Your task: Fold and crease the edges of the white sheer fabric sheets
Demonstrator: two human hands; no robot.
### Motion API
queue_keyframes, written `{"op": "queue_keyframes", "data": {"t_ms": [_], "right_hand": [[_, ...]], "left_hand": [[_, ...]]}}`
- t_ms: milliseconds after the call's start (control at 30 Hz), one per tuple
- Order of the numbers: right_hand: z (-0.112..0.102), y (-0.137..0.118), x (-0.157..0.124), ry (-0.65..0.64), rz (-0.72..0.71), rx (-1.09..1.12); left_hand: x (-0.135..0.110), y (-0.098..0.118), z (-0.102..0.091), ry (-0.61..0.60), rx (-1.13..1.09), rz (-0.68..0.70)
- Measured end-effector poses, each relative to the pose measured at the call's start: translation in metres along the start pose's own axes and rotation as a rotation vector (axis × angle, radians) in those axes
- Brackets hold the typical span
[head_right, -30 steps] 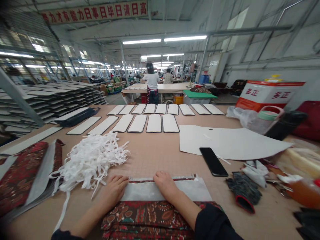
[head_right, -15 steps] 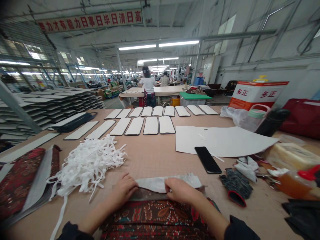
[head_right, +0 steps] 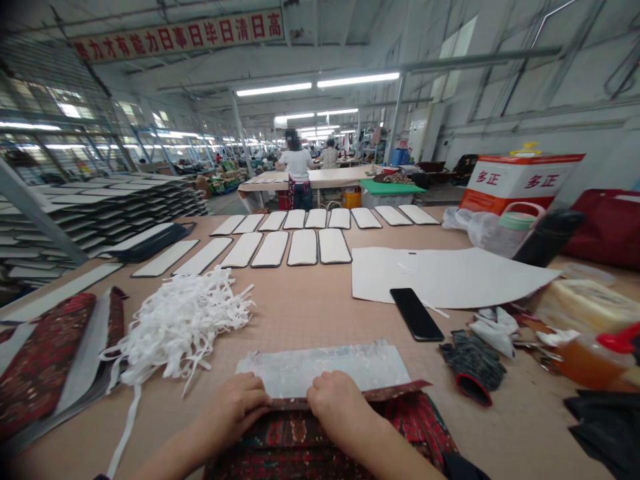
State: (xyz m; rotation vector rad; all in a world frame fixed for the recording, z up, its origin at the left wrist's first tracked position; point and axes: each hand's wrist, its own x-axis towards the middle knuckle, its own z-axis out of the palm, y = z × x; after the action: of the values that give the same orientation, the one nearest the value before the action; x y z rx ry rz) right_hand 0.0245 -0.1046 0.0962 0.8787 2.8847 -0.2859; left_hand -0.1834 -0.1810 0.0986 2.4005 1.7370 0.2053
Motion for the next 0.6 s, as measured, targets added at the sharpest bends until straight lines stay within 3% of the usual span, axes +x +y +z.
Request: {"op": "queue_keyframes", "data": {"t_ms": [133, 233, 367, 467, 600], "right_hand": [[-0.012, 0.006, -0.010, -0.150, 0.003, 0.126], [-0.009, 0.024, 0.004, -0.050, 0.080, 0.196], [0.023, 0.052, 0.043, 0.098, 0.191, 0.146], [0.045, 0.061, 0.061, 0.160, 0.238, 0.120], [0.054, 0.063, 0.063, 0.152, 0.243, 0.086]], "left_hand": [[-0.011, 0.014, -0.001, -0.098, 0.122, 0.077], [-0.011, 0.020, -0.004, -0.262, 0.096, 0.094], [0.007, 0.011, -0.008, -0.383, -0.173, 0.020], [0.032, -0.002, -0.001, -0.352, -0.407, -0.049], [0.067, -0.016, 0.026, -0.149, -0.313, -0.119]]}}
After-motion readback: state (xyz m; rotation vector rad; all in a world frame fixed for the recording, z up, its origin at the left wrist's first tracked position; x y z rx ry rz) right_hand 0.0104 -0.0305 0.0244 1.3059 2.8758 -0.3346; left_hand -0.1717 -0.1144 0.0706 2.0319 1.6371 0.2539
